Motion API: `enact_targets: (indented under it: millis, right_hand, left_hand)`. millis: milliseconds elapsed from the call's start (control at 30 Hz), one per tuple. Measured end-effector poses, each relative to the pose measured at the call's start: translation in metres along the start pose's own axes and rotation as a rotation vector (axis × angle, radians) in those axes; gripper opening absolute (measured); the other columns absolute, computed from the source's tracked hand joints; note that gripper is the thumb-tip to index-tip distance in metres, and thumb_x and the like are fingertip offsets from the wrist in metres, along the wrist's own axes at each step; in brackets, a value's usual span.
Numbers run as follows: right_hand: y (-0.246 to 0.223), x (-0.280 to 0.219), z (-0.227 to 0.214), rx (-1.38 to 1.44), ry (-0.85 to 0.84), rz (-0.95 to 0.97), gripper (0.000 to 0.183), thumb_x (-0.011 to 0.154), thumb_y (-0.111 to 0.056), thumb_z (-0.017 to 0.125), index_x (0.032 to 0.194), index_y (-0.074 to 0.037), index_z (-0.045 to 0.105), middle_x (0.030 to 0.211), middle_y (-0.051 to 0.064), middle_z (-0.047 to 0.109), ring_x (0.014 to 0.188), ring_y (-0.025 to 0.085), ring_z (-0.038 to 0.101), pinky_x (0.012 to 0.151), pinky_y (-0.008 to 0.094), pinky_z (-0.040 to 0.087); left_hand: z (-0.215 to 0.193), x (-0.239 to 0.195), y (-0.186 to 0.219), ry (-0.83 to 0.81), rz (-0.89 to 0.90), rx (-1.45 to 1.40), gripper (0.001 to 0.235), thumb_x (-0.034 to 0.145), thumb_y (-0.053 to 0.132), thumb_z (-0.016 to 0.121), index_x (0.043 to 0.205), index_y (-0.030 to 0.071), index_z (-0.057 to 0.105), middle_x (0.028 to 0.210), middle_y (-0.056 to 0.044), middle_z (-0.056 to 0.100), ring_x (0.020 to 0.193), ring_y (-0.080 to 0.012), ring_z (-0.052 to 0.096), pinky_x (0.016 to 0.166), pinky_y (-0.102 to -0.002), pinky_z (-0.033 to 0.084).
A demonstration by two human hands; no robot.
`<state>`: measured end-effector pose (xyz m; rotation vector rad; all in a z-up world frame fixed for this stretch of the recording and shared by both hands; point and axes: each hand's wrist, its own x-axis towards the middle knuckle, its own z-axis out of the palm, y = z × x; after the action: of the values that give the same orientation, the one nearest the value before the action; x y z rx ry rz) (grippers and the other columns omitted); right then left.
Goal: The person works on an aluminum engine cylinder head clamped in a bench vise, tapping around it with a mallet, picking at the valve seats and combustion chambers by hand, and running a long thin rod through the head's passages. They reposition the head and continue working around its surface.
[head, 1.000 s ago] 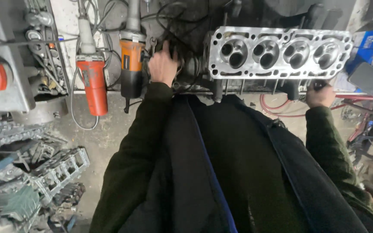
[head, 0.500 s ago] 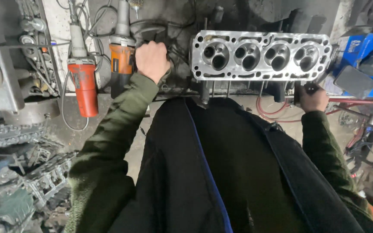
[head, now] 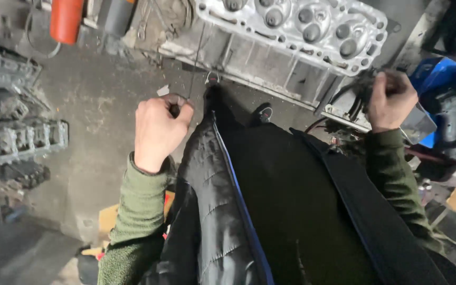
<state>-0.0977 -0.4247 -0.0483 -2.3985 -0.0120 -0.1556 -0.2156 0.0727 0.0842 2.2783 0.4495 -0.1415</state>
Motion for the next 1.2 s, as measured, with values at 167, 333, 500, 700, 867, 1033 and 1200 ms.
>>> enact_targets:
  millis: [167, 333, 500, 700, 867, 1033, 1200]
  right_hand:
    - [-0.143, -0.016, 0.006, 0.220, -0.297, -0.344, 0.016, 0.108, -0.005, 0.073, 0.120, 0.004, 0.073, 0.109, 0.013, 0.072, 0.096, 0.021, 0.072, 0.091, 0.032, 0.057]
    - [-0.242, -0.023, 0.004, 0.100, -0.229, -1.117, 0.046, 0.076, -0.024, 0.082, 0.113, 0.002, 0.072, 0.118, 0.021, 0.066, 0.107, 0.039, 0.064, 0.090, 0.049, 0.057]
    - [-0.177, -0.023, -0.035, 0.155, -0.444, -1.078, 0.033, 0.081, -0.015, 0.080, 0.111, -0.001, 0.074, 0.098, 0.015, 0.068, 0.088, 0.034, 0.066, 0.076, 0.045, 0.053]
    - [-0.098, -0.031, -0.133, -0.093, -0.413, -0.618, 0.018, 0.098, -0.005, 0.076, 0.115, -0.006, 0.075, 0.087, 0.009, 0.064, 0.070, 0.024, 0.064, 0.064, 0.034, 0.051]
    - [-0.095, -0.047, -0.173, -0.394, -0.270, -0.468, 0.017, 0.100, -0.006, 0.079, 0.116, -0.007, 0.076, 0.088, 0.008, 0.064, 0.070, 0.026, 0.065, 0.063, 0.035, 0.052]
    - [-0.137, -0.030, -0.181, -0.744, -0.301, -0.488, 0.022, 0.093, -0.013, 0.082, 0.114, -0.008, 0.079, 0.085, 0.004, 0.066, 0.062, 0.020, 0.063, 0.054, 0.032, 0.049]
    - [-0.129, 0.000, -0.194, -0.846, -0.426, -0.612, 0.022, 0.092, -0.017, 0.082, 0.111, -0.007, 0.079, 0.079, 0.003, 0.064, 0.053, 0.015, 0.058, 0.046, 0.028, 0.045]
  left_hand:
    - [-0.002, -0.104, 0.062, 0.084, -0.121, -0.024, 0.019, 0.087, 0.023, 0.073, 0.085, 0.004, 0.077, 0.057, -0.018, 0.061, 0.052, -0.0339, 0.066, 0.056, -0.042, 0.050]
    - [-0.004, -0.157, 0.099, -0.031, 0.083, -0.021, 0.022, 0.088, 0.024, 0.074, 0.081, 0.003, 0.074, 0.054, -0.019, 0.058, 0.051, -0.0354, 0.062, 0.051, -0.042, 0.047]
    - [0.016, -0.131, 0.098, -0.039, 0.252, -0.195, 0.020, 0.094, 0.020, 0.073, 0.084, 0.002, 0.073, 0.059, -0.013, 0.059, 0.048, -0.0236, 0.056, 0.049, -0.035, 0.043]
    - [0.150, -0.015, 0.077, -0.091, 0.229, -0.670, 0.029, 0.102, 0.025, 0.073, 0.090, -0.001, 0.076, 0.068, 0.003, 0.059, 0.064, -0.0044, 0.046, 0.057, -0.025, 0.037]
    - [0.259, 0.023, 0.116, -0.294, 0.204, -0.781, 0.035, 0.100, 0.032, 0.069, 0.095, -0.001, 0.080, 0.065, 0.005, 0.061, 0.058, -0.0026, 0.049, 0.053, -0.024, 0.039]
    - [0.311, 0.036, 0.135, -0.452, 0.094, -0.838, 0.041, 0.105, 0.036, 0.061, 0.096, -0.001, 0.076, 0.058, 0.004, 0.052, 0.055, -0.0034, 0.046, 0.051, -0.025, 0.039]
    - [0.321, 0.040, 0.139, -0.453, 0.061, -0.967, 0.043, 0.107, 0.036, 0.063, 0.091, -0.003, 0.071, 0.061, 0.003, 0.051, 0.057, -0.0051, 0.044, 0.052, -0.027, 0.037]
